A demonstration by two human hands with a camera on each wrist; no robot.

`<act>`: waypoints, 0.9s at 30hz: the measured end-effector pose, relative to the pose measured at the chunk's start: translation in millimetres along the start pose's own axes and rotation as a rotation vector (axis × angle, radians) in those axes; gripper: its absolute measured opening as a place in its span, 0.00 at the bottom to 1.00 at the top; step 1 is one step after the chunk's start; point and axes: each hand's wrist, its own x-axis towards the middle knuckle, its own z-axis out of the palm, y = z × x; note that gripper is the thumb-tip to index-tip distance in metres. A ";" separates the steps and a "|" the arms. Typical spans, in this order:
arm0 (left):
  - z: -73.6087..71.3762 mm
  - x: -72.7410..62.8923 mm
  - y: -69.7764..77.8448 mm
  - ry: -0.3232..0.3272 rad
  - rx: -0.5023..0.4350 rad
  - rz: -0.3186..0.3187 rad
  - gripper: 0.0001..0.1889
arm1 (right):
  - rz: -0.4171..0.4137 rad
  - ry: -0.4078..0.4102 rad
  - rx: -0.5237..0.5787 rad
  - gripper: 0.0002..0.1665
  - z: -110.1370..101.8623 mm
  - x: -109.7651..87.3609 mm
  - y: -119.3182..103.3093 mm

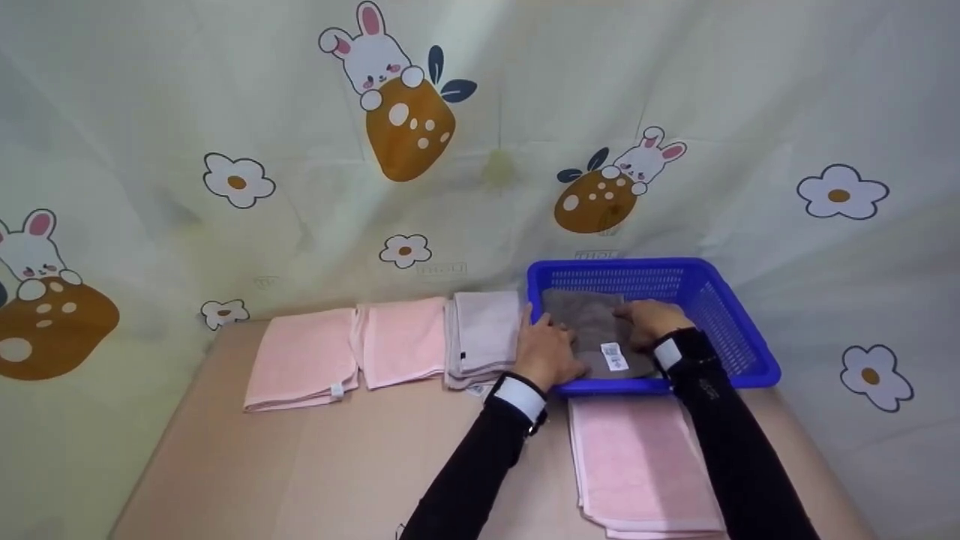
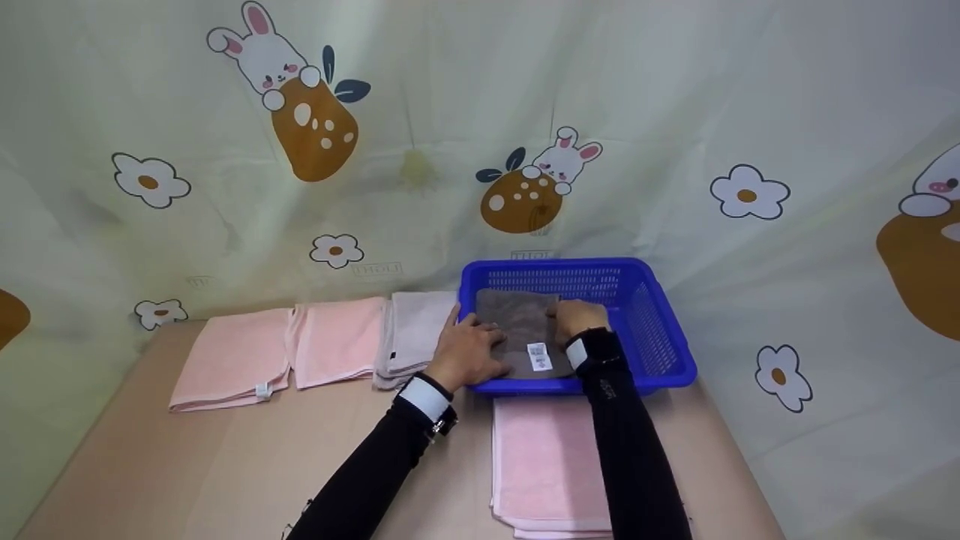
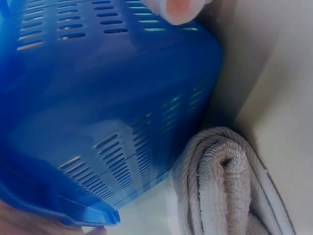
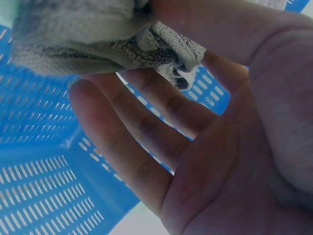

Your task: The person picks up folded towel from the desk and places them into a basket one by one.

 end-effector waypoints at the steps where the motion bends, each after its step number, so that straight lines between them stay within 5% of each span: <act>1: -0.1 0.0 -0.1 -0.001 0.006 0.002 0.37 | -0.006 0.010 -0.004 0.44 0.7 0.0 0.0; 9: -0.8 0.2 0.8 -0.032 0.001 0.011 0.37 | -0.027 0.045 -0.028 0.42 3.2 1.2 0.7; 27: -0.1 -1.6 -1.0 0.006 -0.022 0.008 0.36 | -0.025 0.020 -0.015 0.42 4.3 5.4 0.1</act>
